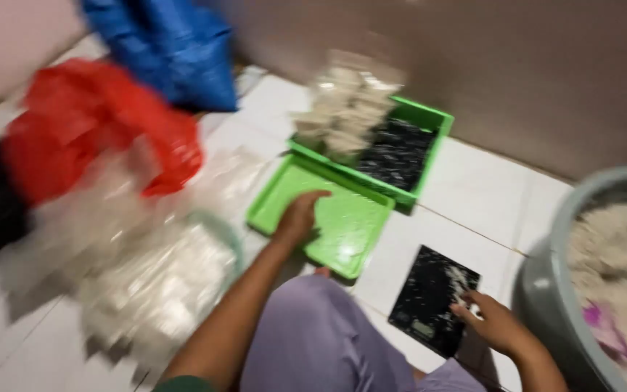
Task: The person scoops a grainy white substance from a large basin into small plastic bags, weighs each bag on a digital scale, and places them into a green tray.
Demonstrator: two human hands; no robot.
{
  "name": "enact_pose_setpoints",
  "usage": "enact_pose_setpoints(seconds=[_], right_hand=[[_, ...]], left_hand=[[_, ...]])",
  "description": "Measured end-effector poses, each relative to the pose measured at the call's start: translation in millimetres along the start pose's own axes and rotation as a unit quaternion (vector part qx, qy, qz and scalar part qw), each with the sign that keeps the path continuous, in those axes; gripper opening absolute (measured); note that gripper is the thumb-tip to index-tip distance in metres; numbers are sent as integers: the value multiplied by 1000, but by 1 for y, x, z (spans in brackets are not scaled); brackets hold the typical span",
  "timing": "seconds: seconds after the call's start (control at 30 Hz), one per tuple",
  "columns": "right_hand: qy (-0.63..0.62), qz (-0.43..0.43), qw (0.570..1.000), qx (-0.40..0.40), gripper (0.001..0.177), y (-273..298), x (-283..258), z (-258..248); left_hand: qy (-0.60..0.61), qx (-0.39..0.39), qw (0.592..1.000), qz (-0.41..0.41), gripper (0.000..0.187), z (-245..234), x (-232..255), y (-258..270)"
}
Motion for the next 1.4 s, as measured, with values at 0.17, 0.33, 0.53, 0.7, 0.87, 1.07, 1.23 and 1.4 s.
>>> enact_pose_setpoints(seconds=[0.17,0.33,0.53,0.7,0.87,1.07,1.23,1.4], right_hand=[[53,4,999,-13,58,-24,15,11],[108,-30,994,-13,61,-49,31,17],[120,5,993,-17,64,-87,55,24],[183,24,981,-52,67,-105,70,28],[156,9,986,-58,69,-97,68,25],[155,22,986,-60,71,-88,75,24],[129,-2,992,-4,63,-131,110,39],[152,58,986,-42,57,-110,91,43]], left_hand=[[-94,-9,994,53,62,-40,8,110],[-60,124,990,-3,45,-99,-12,189],[-212,293,932,31,36,-158,-28,241],[-381,212,887,-155,84,-190,-128,222],[-422,226,877,-46,60,-236,-135,165],[-569,-18,818,-81,85,-247,-190,80],[-533,-89,832,-126,93,-247,-204,65],[-573,-148,794,-140,145,-251,-178,62]])
Point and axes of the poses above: each hand's wrist, its own y-axis away from the middle knuckle, its own z-axis out of the palm, x = y × z, the point moved 5 cm from there along -y, towards the middle knuckle, and after that the axes turned 3 degrees about z, right-handed, at the moved point
